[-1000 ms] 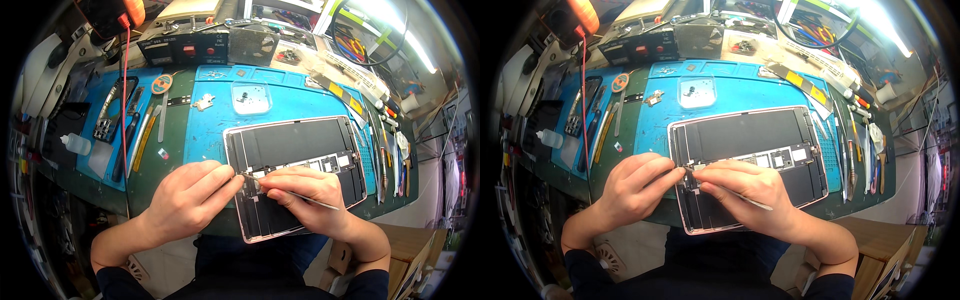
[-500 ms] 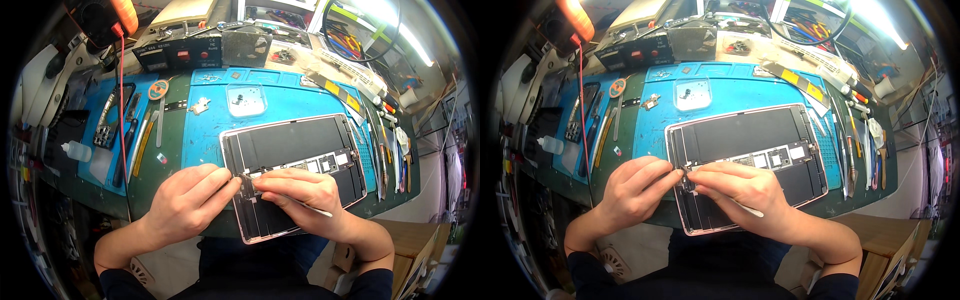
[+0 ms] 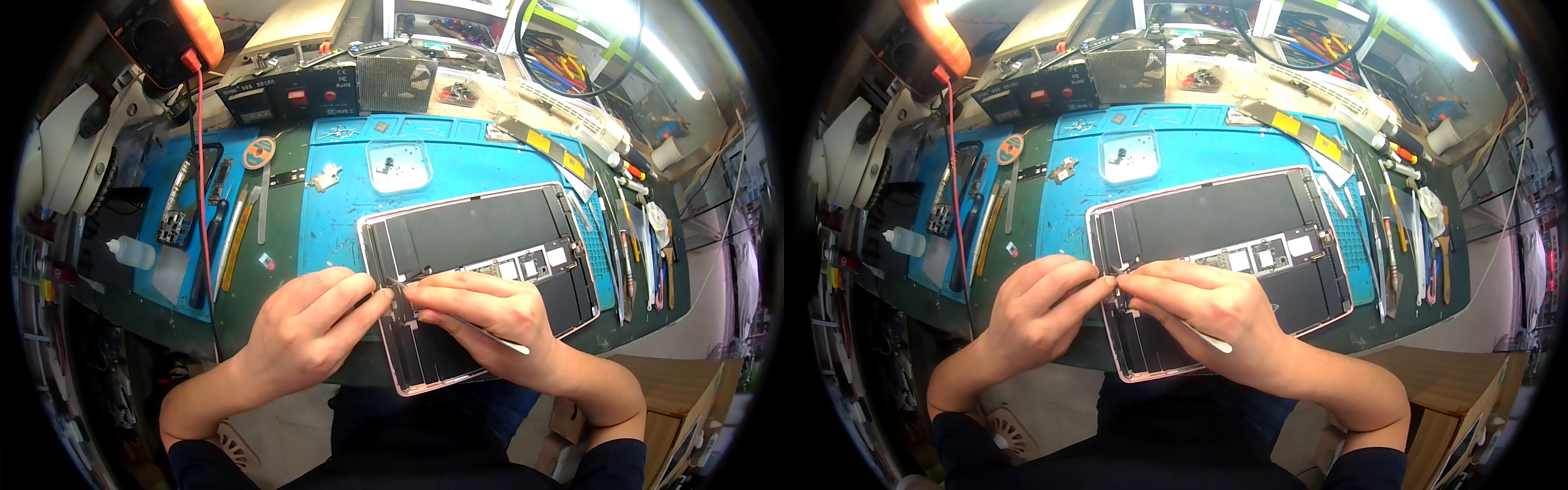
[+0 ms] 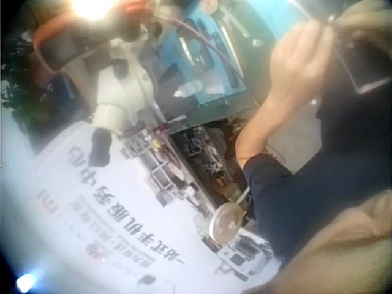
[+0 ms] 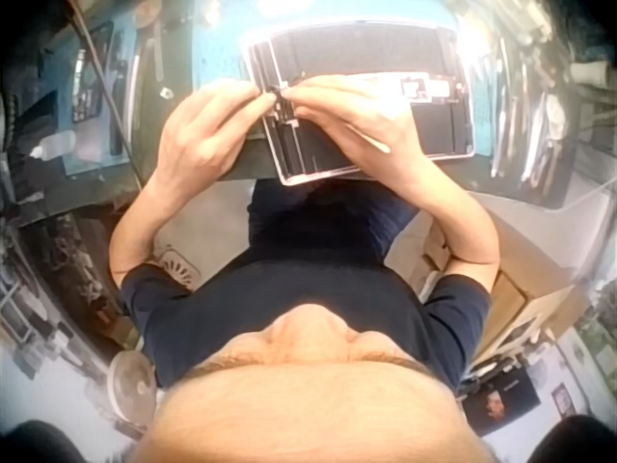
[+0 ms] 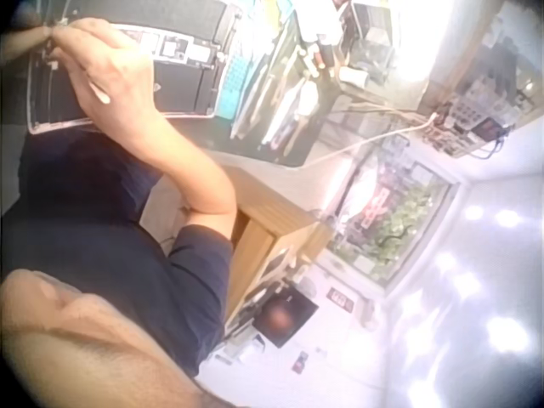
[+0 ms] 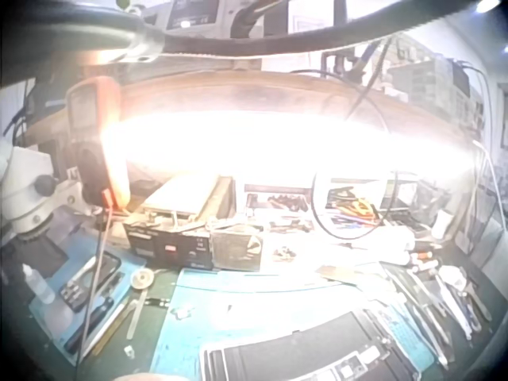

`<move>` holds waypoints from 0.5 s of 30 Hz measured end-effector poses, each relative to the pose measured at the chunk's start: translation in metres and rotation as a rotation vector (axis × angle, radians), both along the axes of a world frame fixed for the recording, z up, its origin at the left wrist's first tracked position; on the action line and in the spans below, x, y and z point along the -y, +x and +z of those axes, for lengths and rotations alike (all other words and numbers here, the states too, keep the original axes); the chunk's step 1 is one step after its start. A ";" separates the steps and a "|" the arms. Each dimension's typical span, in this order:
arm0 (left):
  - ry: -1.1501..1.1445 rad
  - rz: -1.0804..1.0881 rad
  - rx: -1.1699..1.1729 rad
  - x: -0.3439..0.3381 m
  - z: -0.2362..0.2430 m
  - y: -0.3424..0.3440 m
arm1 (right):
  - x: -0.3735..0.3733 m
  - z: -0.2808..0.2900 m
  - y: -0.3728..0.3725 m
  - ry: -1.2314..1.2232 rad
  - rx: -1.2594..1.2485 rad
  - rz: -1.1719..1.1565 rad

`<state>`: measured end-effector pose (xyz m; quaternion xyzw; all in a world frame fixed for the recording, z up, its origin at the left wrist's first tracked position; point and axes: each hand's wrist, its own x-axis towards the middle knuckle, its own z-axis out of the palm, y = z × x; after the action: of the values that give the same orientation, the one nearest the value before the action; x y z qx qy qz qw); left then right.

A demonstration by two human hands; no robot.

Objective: The person disassembles a tablet by removing screws, disconnecting ribbon cables, and lifting the motherboard. They use a screwdriver and tweezers to handle small components and connectors on the workbench.

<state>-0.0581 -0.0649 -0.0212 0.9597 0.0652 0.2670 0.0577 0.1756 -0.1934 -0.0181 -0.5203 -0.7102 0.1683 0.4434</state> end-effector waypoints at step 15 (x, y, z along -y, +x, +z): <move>-0.459 0.081 0.008 -0.010 0.008 0.025 | 0.003 -0.001 0.003 0.035 -0.146 -0.037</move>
<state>-0.0334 -0.0551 -0.0130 0.9169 0.1626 0.2512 0.2641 0.1787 -0.1968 -0.0188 -0.5120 -0.6690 0.1853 0.5060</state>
